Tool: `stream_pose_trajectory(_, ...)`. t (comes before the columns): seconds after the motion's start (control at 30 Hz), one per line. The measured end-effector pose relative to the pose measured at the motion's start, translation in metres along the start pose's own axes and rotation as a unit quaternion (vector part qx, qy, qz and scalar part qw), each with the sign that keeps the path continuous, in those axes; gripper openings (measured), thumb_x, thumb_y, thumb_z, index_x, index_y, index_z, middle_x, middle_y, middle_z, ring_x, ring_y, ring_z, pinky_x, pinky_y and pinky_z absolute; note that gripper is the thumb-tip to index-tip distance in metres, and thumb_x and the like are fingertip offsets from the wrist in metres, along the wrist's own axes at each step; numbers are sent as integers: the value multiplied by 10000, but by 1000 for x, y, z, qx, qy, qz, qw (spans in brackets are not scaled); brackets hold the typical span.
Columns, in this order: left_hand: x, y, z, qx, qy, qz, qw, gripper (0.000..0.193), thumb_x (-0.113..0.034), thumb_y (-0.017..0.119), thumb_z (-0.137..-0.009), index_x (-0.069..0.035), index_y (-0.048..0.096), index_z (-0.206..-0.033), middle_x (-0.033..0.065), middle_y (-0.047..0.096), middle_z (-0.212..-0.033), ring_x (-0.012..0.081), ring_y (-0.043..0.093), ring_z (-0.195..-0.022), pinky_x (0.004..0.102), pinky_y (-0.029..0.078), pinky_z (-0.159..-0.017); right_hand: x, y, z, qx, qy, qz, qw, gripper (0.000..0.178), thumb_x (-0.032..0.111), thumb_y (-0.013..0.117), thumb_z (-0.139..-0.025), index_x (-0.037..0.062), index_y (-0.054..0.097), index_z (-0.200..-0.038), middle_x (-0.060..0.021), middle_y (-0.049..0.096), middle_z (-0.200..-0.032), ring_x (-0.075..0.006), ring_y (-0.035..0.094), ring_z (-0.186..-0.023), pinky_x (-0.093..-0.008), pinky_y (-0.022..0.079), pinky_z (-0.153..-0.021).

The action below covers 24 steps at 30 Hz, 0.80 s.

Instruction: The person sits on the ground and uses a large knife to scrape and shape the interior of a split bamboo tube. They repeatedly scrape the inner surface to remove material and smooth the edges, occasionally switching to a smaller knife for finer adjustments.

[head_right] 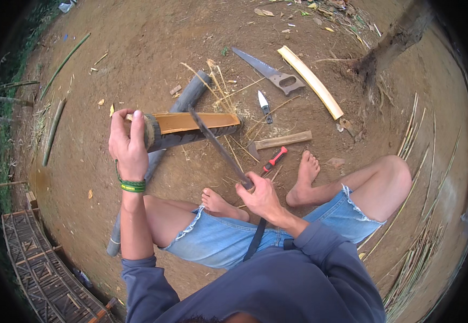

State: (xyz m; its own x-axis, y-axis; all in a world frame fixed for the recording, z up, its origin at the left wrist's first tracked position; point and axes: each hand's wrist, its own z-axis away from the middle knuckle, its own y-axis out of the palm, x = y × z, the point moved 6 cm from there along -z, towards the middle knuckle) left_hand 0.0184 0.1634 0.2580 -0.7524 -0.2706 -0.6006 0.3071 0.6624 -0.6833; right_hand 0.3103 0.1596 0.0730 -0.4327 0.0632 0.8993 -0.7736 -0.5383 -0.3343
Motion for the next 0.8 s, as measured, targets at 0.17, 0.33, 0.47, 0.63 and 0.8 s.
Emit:
stream_pose_trajectory(0.17,-32,6,11,12,51,-17,999,351,-355,665,-973,-18,637,-1067,182,636,-964,374,647,-883,443,500,-776,53,-14,7,-36,-59,-81,994,274,197,721,-884,-51,650,-977,-157,594,-642,-209,577,-557,-364,468,-572)
stream_pose_trajectory(0.33,-50,11,16,13,67,-21,997,310,-292,551,-1034,6,629,-1068,186,653,-953,331,654,-872,409,493,-786,50,-20,7,-60,-89,-67,992,260,177,716,-883,-35,652,-1018,-147,588,-642,-224,553,-518,-363,467,-564)
stream_pose_trajectory(0.47,-46,8,18,21,72,-11,997,294,-255,508,-1046,14,626,-1066,182,638,-929,328,645,-839,408,491,-773,-22,-19,3,4,69,39,997,334,239,708,-888,-32,670,-1079,-204,641,-694,-296,664,-570,-415,501,-602)
stream_pose_trajectory(0.63,-49,9,22,29,84,-12,996,271,-214,479,-1050,18,617,-1081,169,623,-905,305,633,-804,411,484,-753,31,-39,1,25,10,7,1000,333,231,702,-893,-40,682,-1086,-226,708,-805,-328,729,-706,-423,531,-664)
stream_pose_trajectory(0.8,-50,12,20,30,74,5,997,274,-217,481,-1050,19,617,-1075,171,615,-898,299,624,-790,411,477,-744,19,-25,12,-35,11,-154,987,299,186,702,-898,-40,693,-1094,-178,751,-880,-303,739,-751,-389,542,-681)
